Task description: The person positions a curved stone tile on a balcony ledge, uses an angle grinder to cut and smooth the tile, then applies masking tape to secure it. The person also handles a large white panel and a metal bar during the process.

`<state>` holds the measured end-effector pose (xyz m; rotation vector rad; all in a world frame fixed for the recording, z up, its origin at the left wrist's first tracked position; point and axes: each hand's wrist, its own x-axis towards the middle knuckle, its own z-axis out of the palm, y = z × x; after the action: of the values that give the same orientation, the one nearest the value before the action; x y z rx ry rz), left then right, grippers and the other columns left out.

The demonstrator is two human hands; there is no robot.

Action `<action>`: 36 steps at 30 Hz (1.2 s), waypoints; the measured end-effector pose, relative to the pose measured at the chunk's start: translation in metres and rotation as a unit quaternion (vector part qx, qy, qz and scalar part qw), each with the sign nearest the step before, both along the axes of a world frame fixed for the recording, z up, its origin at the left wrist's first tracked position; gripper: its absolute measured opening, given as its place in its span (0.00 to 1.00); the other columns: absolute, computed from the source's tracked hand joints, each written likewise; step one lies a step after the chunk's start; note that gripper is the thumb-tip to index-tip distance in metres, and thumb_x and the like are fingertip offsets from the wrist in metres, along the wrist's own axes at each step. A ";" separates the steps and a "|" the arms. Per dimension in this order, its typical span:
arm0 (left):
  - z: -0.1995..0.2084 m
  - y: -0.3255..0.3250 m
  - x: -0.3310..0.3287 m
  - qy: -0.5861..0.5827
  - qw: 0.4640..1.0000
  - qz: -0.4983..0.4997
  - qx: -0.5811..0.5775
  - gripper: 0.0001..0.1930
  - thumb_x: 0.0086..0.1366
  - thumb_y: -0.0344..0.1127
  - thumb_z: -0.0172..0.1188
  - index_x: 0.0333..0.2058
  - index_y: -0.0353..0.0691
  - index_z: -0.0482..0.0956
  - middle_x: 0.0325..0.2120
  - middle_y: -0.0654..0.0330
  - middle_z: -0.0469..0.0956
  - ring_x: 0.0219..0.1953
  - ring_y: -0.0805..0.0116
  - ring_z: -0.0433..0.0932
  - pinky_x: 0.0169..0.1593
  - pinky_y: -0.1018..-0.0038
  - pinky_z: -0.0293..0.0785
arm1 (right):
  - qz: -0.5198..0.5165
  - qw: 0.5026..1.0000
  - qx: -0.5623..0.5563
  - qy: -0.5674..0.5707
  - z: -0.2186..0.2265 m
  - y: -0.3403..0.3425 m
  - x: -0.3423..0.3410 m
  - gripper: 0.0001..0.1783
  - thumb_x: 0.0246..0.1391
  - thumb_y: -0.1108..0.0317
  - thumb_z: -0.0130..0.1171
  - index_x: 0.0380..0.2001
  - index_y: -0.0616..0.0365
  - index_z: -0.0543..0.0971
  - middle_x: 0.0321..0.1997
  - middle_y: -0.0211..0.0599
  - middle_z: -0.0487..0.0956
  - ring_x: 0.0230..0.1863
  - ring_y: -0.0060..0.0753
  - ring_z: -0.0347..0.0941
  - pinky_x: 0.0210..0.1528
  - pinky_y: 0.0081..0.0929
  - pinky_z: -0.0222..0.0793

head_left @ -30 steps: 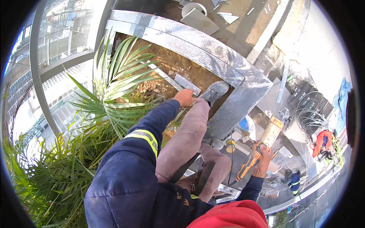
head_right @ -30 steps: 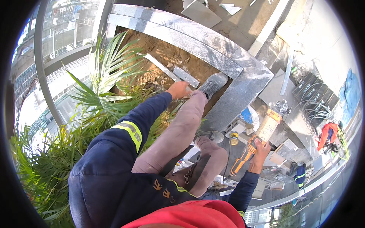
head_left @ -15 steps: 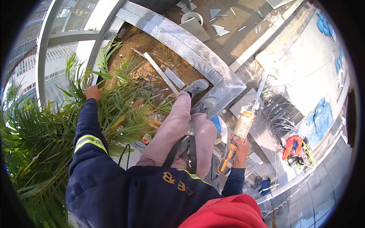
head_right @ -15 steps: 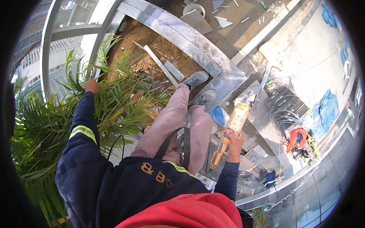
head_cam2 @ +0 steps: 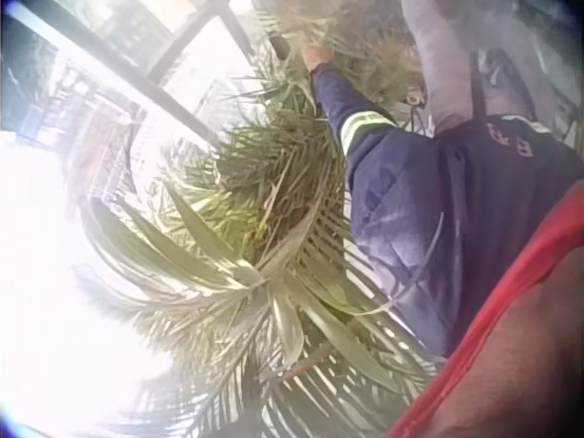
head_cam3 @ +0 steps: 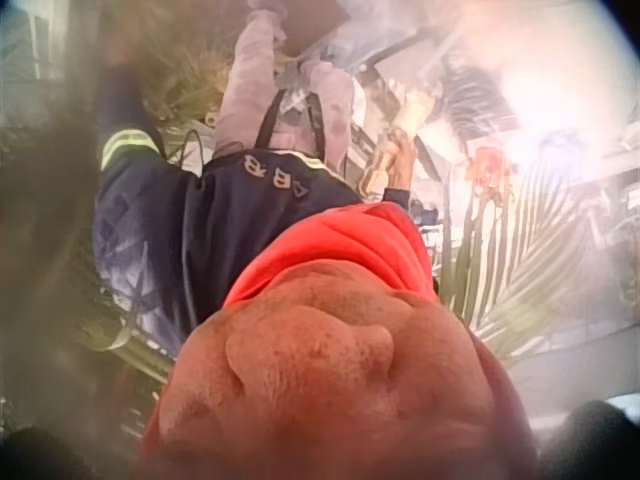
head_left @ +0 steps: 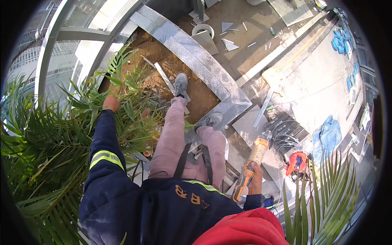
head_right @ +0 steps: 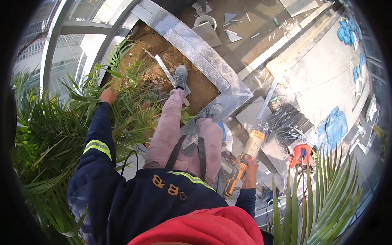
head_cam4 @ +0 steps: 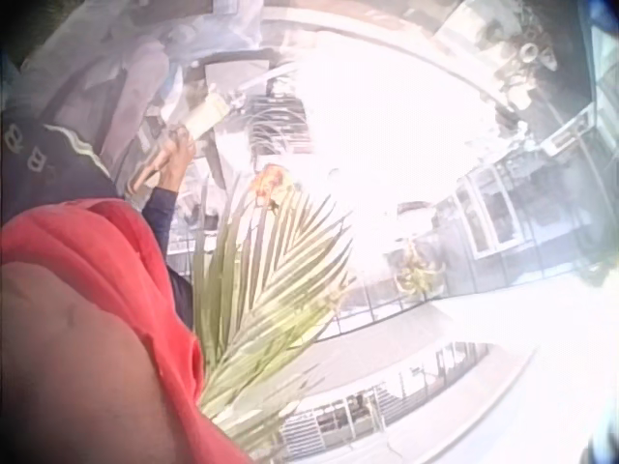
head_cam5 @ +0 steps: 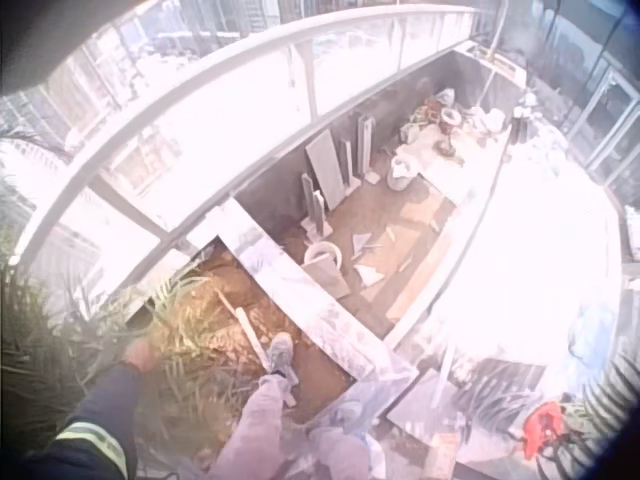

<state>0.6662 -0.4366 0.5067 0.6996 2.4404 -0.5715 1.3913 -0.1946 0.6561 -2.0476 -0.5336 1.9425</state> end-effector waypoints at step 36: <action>-0.017 -0.065 -0.217 -0.204 0.840 0.406 0.296 0.30 0.66 0.53 0.63 0.49 0.26 0.83 0.44 0.42 0.85 0.48 0.51 0.84 0.54 0.62 0.76 | 0.252 0.960 0.094 0.079 -0.002 0.181 -0.667 0.19 0.52 0.66 0.71 0.43 0.69 0.82 0.33 0.35 0.83 0.28 0.25 0.80 0.31 0.24 0.75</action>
<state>0.4496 -0.5013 0.4893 -0.0679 2.1906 0.6288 0.7243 -0.0137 0.6544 -1.7342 -1.2454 2.1919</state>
